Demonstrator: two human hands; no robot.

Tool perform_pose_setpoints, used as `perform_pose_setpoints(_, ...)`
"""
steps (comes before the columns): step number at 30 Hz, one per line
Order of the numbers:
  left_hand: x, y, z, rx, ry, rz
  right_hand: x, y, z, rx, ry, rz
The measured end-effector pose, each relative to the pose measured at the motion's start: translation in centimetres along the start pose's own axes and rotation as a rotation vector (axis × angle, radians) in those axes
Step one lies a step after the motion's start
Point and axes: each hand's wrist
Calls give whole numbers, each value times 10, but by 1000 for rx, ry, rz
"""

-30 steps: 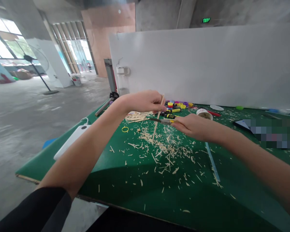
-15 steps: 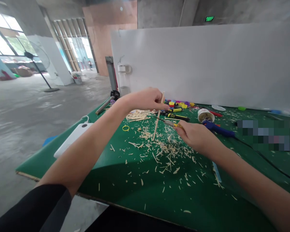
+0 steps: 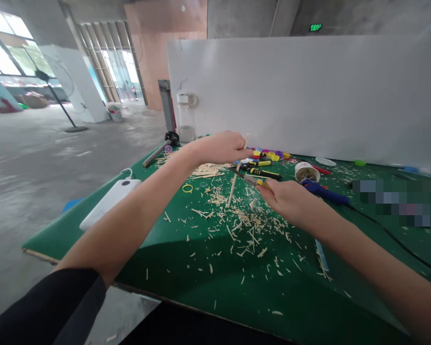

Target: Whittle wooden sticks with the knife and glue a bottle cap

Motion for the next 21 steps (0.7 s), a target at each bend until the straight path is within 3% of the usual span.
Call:
perform_pose_setpoints(17, -11, 3, 6, 155, -187, 29, -41, 9, -25, -190, -259, 89)
perform_pose_setpoints(21, -12, 4, 7, 149, -209, 54, -41, 13, -26, -227, -275, 83)
Point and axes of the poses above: each hand's wrist, its own z-axis away from the middle knuckle, its own x-axis out of the palm, y = z × x, and after that the axes turned 1 degree about y, right-handed
